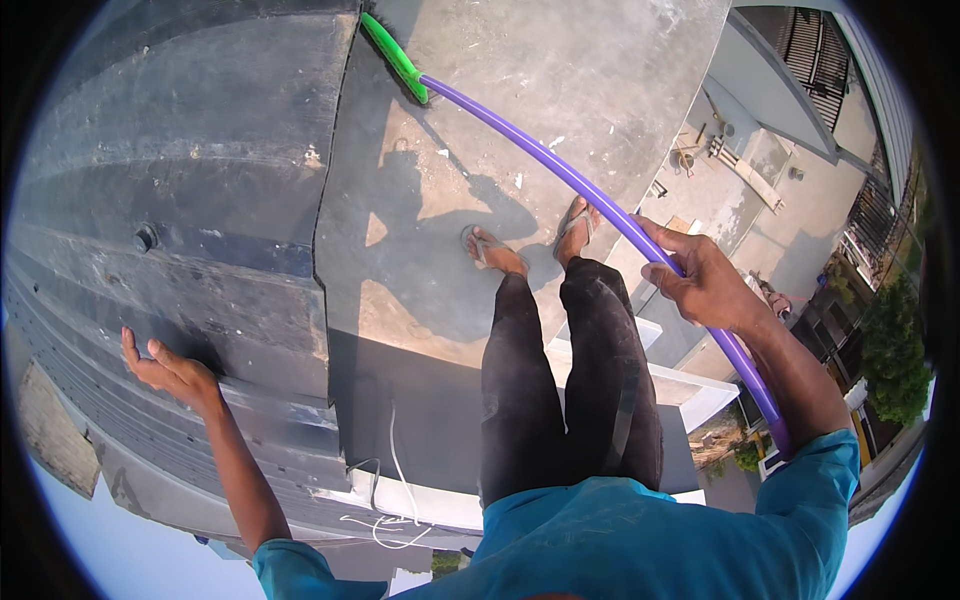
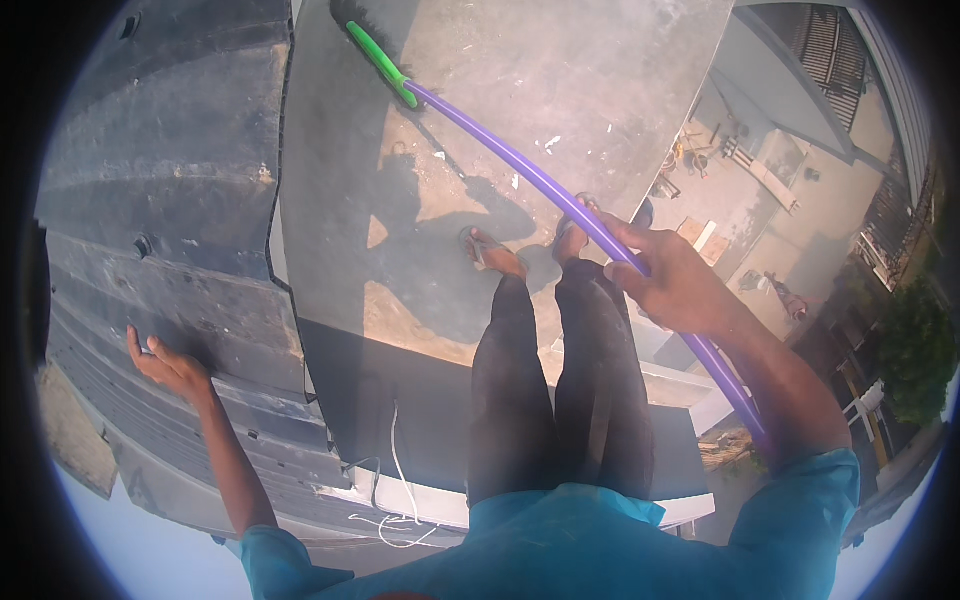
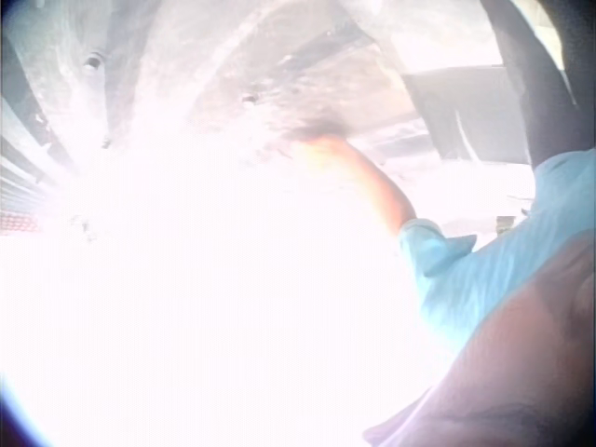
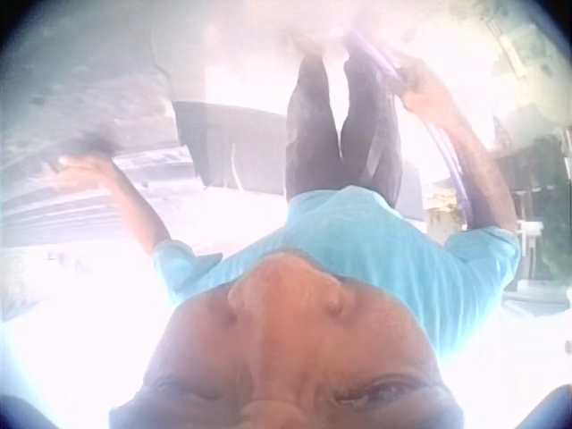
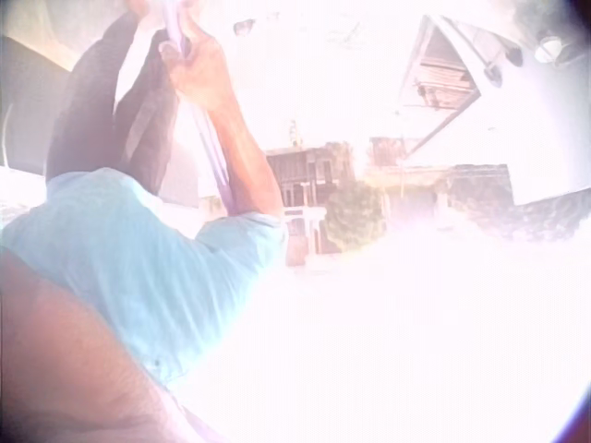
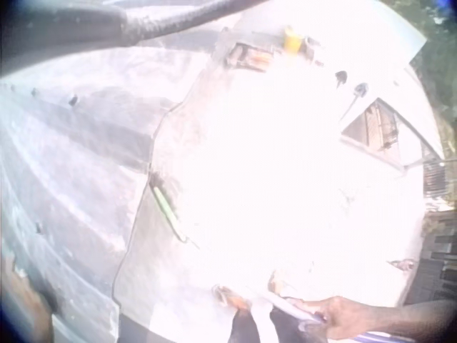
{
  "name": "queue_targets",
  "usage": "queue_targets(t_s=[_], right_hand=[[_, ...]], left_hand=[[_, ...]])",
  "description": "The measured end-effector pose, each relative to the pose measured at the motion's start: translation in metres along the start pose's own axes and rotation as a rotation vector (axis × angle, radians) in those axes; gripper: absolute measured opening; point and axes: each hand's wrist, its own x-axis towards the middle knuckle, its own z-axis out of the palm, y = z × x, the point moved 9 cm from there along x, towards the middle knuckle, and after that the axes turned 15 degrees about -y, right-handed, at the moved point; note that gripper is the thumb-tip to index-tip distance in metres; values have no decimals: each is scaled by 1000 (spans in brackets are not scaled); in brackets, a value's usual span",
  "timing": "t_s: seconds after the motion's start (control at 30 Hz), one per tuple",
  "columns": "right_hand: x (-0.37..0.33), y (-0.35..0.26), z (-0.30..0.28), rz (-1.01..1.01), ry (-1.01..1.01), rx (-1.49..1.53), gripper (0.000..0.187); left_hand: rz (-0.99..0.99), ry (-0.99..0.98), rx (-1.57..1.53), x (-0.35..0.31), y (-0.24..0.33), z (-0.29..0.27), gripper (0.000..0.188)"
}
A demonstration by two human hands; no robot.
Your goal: The person cleans a rooftop terrace by wiping surfaces with a cloth, handling paint buckets and a brush, and sweeping the floor with a broom. The person moves between areas, picks up and sets down tools, and performs repeated wiping and sweeping motions.
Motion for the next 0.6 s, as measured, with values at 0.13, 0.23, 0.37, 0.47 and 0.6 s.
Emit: queue_targets(t_s=[0.13, 0.23, 0.37, 0.47, 0.6], right_hand=[[46, 35, 153, 75, -452, 29, 63], [152, 89, 238, 33, -494, 35, 54], [159, 124, 154, 169, -294, -18, 48], [94, 118, 17, 277, -92, 75, 50], [17, 47, -64, 228, 191, -235, 58]], left_hand=[[17, -10, -4, 2, 0, 6, 63], [75, -18, 4, 14, 16, 16, 64], [32, -18, 52, 7, 9, 11, 65], [10, 5, 65, 3, 3, 9, 66], [23, 43, -3, 6, 3, 12, 69]])
